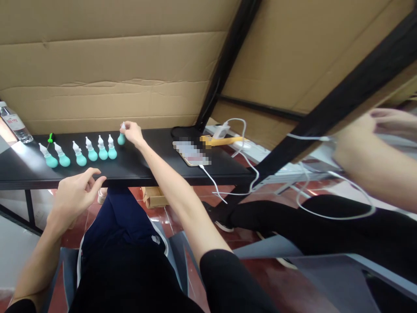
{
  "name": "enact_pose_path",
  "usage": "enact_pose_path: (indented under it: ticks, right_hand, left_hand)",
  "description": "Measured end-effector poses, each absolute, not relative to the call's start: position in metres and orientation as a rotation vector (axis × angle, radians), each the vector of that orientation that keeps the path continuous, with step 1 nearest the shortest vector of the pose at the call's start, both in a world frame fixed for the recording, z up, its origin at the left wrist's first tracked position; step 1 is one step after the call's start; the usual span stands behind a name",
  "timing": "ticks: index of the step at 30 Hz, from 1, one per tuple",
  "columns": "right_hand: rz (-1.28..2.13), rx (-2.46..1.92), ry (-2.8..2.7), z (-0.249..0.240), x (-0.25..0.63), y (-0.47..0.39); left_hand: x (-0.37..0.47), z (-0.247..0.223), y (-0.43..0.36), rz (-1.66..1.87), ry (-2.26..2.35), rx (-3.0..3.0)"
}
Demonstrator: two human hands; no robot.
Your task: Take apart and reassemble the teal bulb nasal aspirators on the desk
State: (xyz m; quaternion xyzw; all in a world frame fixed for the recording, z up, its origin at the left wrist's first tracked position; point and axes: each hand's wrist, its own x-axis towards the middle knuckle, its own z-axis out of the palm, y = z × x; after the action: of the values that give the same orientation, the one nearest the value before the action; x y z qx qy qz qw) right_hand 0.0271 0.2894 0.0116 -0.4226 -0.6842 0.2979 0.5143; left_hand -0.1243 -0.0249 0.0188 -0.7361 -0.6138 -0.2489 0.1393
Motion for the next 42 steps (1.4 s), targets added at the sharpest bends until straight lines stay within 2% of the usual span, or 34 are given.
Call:
enact_pose_path:
  ticks: [9, 19, 27, 31, 36, 42]
  right_hand:
    - [0.52, -0.933, -1.866, -0.021, 0.02, 0.308]
    - [0.566, -1.033, -1.938, -0.03, 0.023, 0.317]
    - [0.256, -0.844, -1.529, -0.016, 0.033, 0.323]
    - [0.323, -0.621, -1.531, -0.007, 0.033, 0.301]
    - [0.501, -0.344, -1.674, -0.002, 0.018, 0.269]
    - [0.485, -0.293, -1.93, -0.005, 0.012, 0.259]
  left_hand:
    - [-0.123, 0.017, -0.022, -0.735, -1.789, -2.131]
    - [-0.127, 0.02, -0.02, -0.735, -1.815, -2.088]
    - [-0.129, 0.022, -0.021, -0.681, -1.873, -2.055]
    - [-0.13, 0.024, -0.019, -0.63, -1.929, -2.062]
    - [-0.132, 0.027, -0.007, -0.424, -2.059, -2.092]
    - [-0.131, 0.02, 0.009, 0.113, -2.17, -1.987]
